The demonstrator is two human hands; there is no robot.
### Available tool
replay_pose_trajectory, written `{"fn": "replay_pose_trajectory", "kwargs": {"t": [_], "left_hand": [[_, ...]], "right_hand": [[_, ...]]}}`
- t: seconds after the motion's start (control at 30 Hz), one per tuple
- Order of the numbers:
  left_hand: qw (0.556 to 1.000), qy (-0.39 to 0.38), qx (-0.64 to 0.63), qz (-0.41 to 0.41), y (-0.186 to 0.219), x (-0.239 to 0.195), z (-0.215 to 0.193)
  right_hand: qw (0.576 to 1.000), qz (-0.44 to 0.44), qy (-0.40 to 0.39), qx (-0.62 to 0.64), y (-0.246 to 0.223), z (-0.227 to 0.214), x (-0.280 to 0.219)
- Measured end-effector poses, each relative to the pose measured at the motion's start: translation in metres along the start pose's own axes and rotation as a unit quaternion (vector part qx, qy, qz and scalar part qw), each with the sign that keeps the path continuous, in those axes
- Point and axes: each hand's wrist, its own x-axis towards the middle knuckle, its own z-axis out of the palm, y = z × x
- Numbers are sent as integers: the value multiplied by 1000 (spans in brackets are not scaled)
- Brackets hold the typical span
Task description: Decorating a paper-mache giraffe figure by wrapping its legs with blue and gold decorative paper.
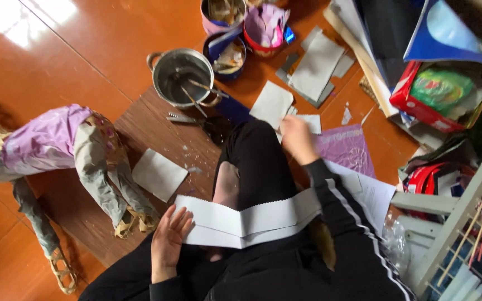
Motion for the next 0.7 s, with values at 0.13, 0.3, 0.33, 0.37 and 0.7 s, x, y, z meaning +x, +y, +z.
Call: {"fn": "replay_pose_trajectory", "kwargs": {"t": [0.13,0.3,0.33,0.37,0.7], "left_hand": [[1000,3,-13,2,-3,1,-3],[999,21,-39,-14,-7,5,-11],[999,25,-46,-2,-5,4,-9],[998,31,-49,-13,-3,3,-8],[997,61,-48,-12,15,-32,16]], "right_hand": [[976,165,6,-143,189,-86,-15],[850,368,35,-376,291,-125,-65],[856,356,31,-373,313,-121,-66],[895,332,82,-287,337,-117,-65],[892,315,46,-321,230,-157,-7]]}}
